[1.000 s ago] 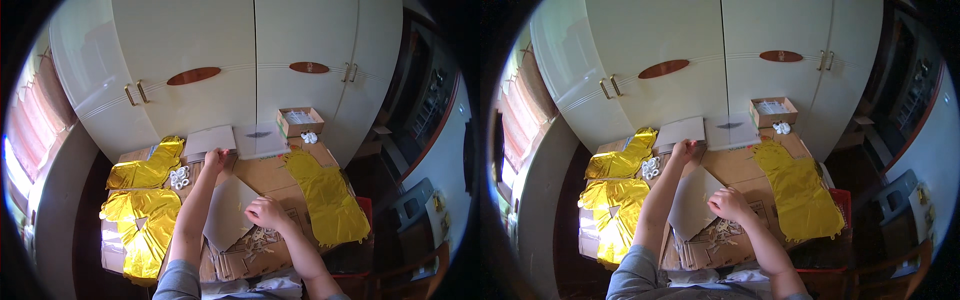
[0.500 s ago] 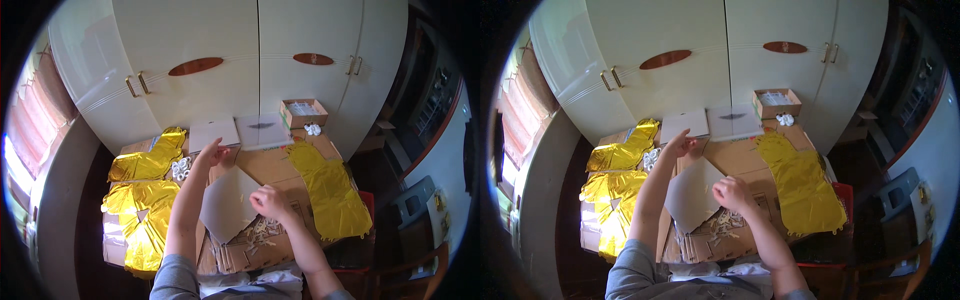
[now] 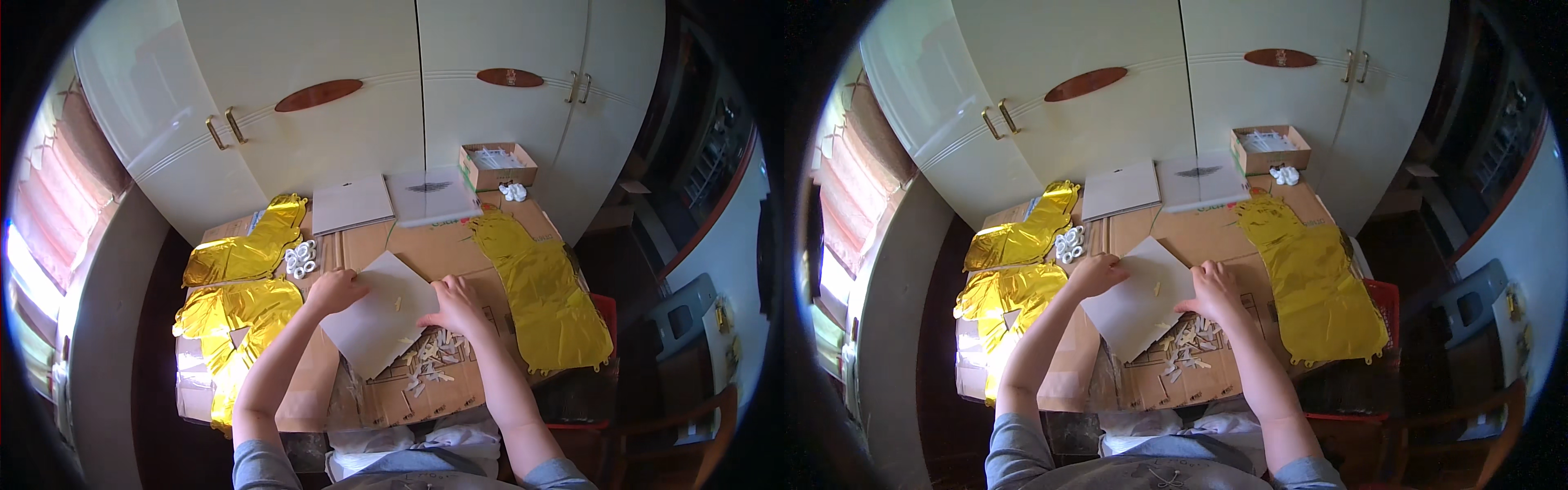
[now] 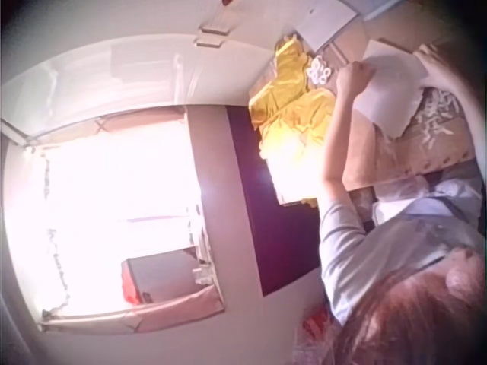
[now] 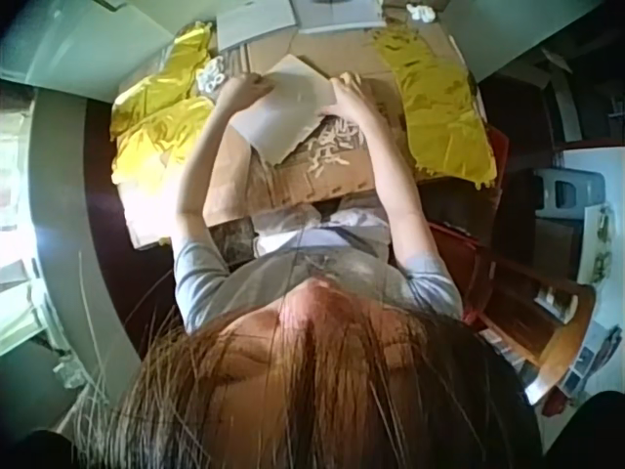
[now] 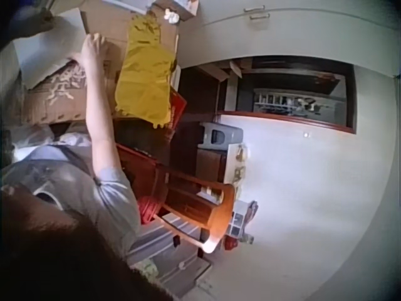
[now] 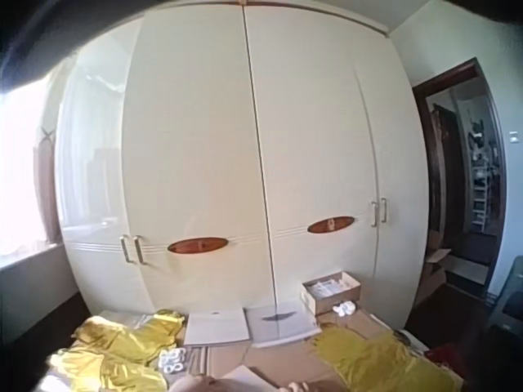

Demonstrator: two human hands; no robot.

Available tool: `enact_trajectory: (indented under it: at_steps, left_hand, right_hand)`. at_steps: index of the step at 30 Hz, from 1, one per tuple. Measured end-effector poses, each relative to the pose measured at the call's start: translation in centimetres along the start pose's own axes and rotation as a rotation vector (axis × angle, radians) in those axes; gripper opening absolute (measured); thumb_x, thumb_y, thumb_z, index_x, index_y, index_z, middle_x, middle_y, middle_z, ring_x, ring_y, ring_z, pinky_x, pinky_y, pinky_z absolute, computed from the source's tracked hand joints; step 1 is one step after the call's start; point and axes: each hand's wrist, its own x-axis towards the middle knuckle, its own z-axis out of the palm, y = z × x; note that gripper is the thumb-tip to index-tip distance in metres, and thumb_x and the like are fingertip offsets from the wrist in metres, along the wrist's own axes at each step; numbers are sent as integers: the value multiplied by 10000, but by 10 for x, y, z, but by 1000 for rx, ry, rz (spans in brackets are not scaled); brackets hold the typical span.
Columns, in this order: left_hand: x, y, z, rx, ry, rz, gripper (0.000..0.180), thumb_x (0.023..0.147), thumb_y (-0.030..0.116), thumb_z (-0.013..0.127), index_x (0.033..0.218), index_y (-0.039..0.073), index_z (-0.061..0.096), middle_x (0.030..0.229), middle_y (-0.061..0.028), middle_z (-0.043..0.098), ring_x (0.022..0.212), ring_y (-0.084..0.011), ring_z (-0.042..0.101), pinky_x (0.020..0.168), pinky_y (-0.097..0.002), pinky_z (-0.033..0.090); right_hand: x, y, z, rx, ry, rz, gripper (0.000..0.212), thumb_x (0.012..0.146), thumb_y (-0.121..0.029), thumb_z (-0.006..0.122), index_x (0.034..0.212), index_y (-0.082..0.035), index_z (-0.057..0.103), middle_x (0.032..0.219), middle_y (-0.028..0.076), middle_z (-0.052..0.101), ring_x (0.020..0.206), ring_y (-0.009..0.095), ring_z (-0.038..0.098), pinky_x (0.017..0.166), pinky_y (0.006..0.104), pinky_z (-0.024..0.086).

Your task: Assemble cardboard signage and small components on a table.

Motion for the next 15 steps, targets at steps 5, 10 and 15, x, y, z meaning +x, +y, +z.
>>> enact_trajectory:
  at_steps: [5,10,15]
  left_hand:
    - [4,-1,-3,-163,15,-71,416,721,393,597,894,14,599,954,-173,584,909,-301,562,781,-382,439]
    - [8,11,-3,-188,-49,-65,509,694,378,632,1040,15,544,1030,-196,540,978,-319,518,854,-367,404]
    - [7,6,4,6,-104,-18,679,607,378,698,1135,12,478,1082,-188,507,1045,-315,470,891,-379,379]
  right_hand:
    - [-1,-4,2,0,25,20,681,521,-441,762,944,21,494,1005,177,495,989,311,469,830,414,400]
    - [1,3,9,34,53,9,688,509,-422,774,917,44,472,948,198,520,920,331,506,801,415,414]
    - [1,-5,9,61,82,24,705,507,-338,797,976,52,443,979,224,516,939,356,496,840,383,398]
